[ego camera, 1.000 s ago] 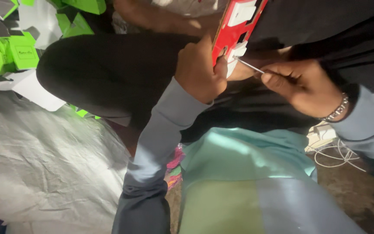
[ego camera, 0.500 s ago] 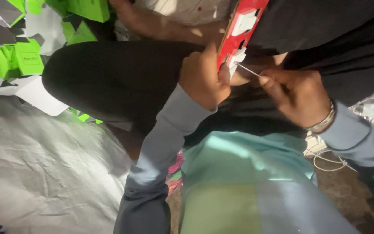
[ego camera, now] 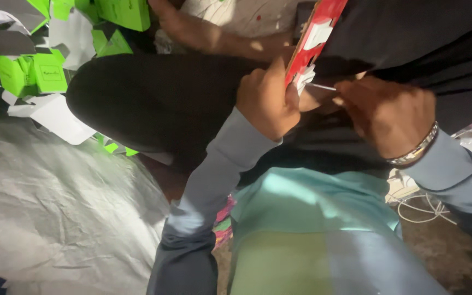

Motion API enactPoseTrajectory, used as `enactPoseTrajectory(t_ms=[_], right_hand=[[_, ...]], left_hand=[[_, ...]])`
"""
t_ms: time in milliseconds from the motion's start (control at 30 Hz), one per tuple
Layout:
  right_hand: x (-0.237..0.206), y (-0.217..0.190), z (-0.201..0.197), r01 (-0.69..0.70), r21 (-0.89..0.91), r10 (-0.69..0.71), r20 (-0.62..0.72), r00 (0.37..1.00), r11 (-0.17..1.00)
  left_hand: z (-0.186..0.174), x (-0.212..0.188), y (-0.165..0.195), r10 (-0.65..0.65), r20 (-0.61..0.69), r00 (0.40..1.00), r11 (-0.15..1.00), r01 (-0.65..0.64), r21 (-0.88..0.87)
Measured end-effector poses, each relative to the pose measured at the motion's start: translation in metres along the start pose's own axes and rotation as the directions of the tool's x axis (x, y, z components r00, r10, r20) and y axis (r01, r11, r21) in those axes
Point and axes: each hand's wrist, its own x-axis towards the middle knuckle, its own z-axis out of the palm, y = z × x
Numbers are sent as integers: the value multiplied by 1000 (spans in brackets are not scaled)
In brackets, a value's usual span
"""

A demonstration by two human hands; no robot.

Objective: The person sits cross-legged on the floor and assembles white switch and socket plates onto a red mounting board, using a small screwdriver to tighten screws on each plate. They pick up plates from the floor, position them on the board, and work on them one at a time.

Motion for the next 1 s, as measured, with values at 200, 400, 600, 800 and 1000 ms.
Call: enactPoseTrajectory(t_ms=[200,400,600,800,1000], right_hand=[[0,9,24,-26,328,13,41,999,944],[3,35,36,-429,737,140,422,896,523],[1,23,18,75,171,-74,-7,997,982],[3,18,13,213,17,-213,-22,977,977],[13,25,17,-358,630,108,400,910,689]], left_hand=[[2,3,-6,57,-53,997,997,-59,-43],[2,3,-8,75,-54,996,996,-77,-42],[5,4,-10,17,-10,1000,1000,-17,-23],[8,1,-11,95,-94,991,994,-99,-36],[11,2,-17,67,-35,997,997,-69,-46]])
